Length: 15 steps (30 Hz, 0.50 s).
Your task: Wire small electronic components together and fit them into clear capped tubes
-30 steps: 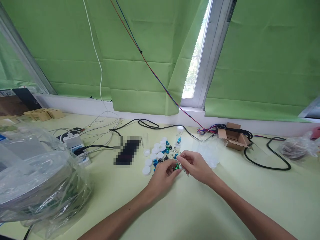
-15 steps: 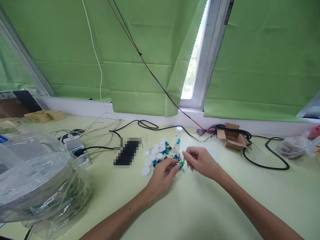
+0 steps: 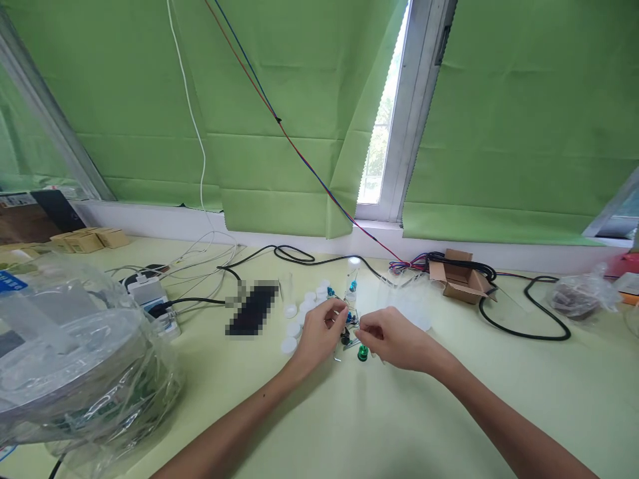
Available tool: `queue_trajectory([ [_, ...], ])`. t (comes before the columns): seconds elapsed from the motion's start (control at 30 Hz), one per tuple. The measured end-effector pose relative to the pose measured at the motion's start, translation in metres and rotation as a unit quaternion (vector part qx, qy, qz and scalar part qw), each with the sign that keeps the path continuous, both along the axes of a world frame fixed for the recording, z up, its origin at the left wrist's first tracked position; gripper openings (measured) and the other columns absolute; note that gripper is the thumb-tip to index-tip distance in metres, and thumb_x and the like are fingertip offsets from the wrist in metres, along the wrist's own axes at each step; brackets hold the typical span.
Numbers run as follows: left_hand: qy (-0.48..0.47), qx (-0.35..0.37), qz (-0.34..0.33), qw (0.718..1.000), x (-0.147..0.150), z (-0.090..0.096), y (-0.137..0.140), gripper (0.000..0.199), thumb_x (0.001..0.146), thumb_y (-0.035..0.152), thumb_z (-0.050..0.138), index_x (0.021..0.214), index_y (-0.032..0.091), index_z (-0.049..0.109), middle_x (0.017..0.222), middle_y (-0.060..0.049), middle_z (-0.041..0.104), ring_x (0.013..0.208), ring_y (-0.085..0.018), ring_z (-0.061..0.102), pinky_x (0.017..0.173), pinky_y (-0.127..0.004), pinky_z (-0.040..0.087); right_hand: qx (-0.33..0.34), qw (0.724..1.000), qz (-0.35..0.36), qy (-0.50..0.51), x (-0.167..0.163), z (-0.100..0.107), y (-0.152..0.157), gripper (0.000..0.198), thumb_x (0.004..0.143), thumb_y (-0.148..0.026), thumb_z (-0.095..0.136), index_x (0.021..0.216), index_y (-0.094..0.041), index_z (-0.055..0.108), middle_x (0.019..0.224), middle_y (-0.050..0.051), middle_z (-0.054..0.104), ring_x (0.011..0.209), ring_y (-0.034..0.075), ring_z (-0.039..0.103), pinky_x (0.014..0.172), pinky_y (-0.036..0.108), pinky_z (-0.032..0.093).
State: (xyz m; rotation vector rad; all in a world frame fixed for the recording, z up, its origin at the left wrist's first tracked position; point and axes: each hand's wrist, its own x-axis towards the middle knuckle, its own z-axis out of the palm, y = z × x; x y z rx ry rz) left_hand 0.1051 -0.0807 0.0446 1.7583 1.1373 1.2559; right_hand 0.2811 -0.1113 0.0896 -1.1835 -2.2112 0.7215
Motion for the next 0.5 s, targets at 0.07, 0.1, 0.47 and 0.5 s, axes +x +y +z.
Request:
queue_trajectory([
  [0.07,0.016,0.003,-0.006,1.000,0.004,0.005,0.007,0.019,0.085,0.035,0.058,0.084,0.019,0.067,0.081,-0.004,0.067,0.068,-0.016,0.058,0.059,-0.026,0.043,-0.006,1.000,0.001,-0.007,0.000,0.000,0.000,0.038,0.088,-0.025,0.047,0.053,-0.021,0.033,0.047,-0.003,0.050,0.041,0.010,0.044,0.041,0.024,0.023],
  [0.1,0.032,0.005,-0.007,0.999,0.006,0.007,0.010,0.019,0.085,0.034,0.057,0.082,0.018,0.067,0.081,-0.004,0.068,0.068,-0.017,0.058,0.059,-0.026,0.043,-0.009,1.000,0.002,-0.010,0.000,0.000,0.000,0.038,0.088,-0.024,0.048,0.053,-0.021,0.033,0.047,-0.003,0.050,0.040,0.010,0.044,0.041,0.024,0.023],
  [0.47,0.251,0.101,-0.049,0.961,0.001,0.016,0.027,0.019,0.087,0.020,0.047,0.077,0.019,0.063,0.071,0.000,0.064,0.062,-0.014,0.052,0.061,-0.026,0.037,-0.053,0.997,-0.001,-0.052,0.005,0.000,0.008,0.033,0.086,-0.024,0.046,0.055,-0.020,0.035,0.051,-0.004,0.054,0.042,0.010,0.053,0.044,0.022,0.031],
  [0.5,0.258,0.110,-0.057,0.958,-0.001,0.015,0.025,0.021,0.089,0.020,0.045,0.076,0.019,0.062,0.071,0.000,0.063,0.062,-0.014,0.051,0.061,-0.026,0.036,-0.052,0.997,0.000,-0.049,0.005,-0.001,0.009,0.033,0.086,-0.024,0.046,0.055,-0.020,0.036,0.050,-0.004,0.053,0.043,0.010,0.053,0.044,0.022,0.032],
])
